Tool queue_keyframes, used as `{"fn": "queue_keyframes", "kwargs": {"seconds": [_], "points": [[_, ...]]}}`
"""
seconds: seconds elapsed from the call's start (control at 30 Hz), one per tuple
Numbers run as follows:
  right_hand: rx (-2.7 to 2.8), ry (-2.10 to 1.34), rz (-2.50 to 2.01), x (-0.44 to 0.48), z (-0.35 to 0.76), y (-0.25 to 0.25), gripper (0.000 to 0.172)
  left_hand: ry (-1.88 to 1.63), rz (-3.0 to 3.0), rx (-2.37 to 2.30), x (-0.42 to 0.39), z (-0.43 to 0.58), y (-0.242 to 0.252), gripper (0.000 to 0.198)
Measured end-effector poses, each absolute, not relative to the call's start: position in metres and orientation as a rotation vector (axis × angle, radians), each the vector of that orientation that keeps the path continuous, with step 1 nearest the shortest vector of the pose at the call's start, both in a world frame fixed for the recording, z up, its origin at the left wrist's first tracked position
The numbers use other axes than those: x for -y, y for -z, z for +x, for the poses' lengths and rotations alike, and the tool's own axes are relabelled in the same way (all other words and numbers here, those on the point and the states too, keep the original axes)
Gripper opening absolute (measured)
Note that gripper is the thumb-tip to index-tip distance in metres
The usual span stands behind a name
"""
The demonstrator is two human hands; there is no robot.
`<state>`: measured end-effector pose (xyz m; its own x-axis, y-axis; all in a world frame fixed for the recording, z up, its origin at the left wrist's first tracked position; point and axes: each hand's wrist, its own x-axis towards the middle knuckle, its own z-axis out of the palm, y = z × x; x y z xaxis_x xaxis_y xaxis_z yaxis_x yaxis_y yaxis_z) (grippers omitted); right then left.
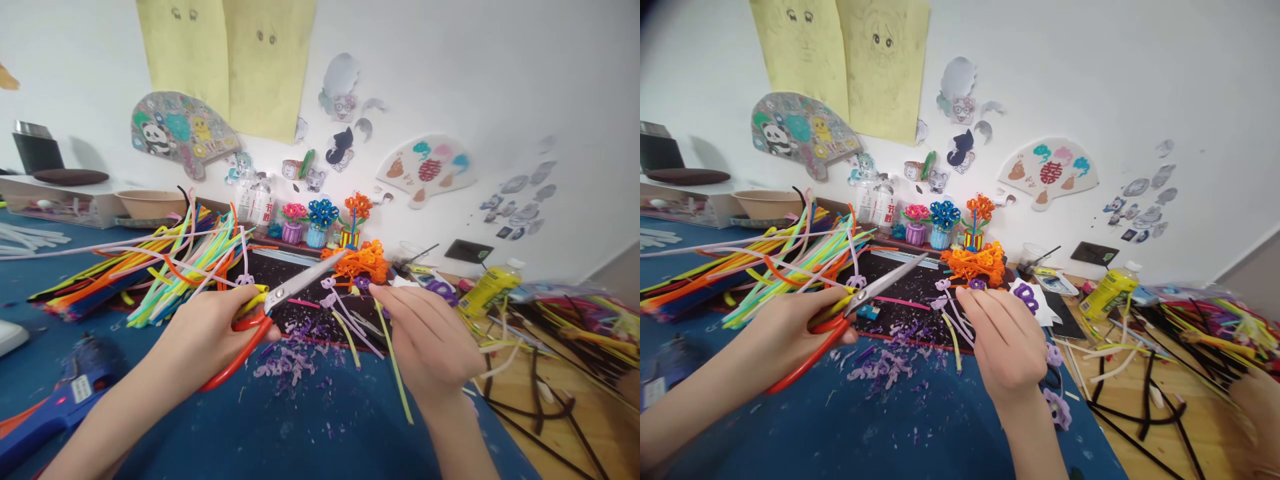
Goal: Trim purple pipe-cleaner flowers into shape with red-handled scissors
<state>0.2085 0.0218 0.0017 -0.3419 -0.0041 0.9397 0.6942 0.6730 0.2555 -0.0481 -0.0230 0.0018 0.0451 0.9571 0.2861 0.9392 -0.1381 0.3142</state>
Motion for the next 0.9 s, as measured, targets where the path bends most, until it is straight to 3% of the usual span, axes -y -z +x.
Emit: {"fn": "queue_keyframes", "kwargs": {"seconds": [0.37,0.9], "points": [[1.864,0.745,-0.551,-0.0259,0.2118,0.0002,0.033,-0.524,2.339,-2.175,0.0270,-0.0421,-0.0100,0.020],[1.937,0.603,-0.598,-0.0295,0.2128,0.0050,0.035,-0.432,2.633,-2.336,0.0320,-0.0501,-0.0032,0.038]]}}
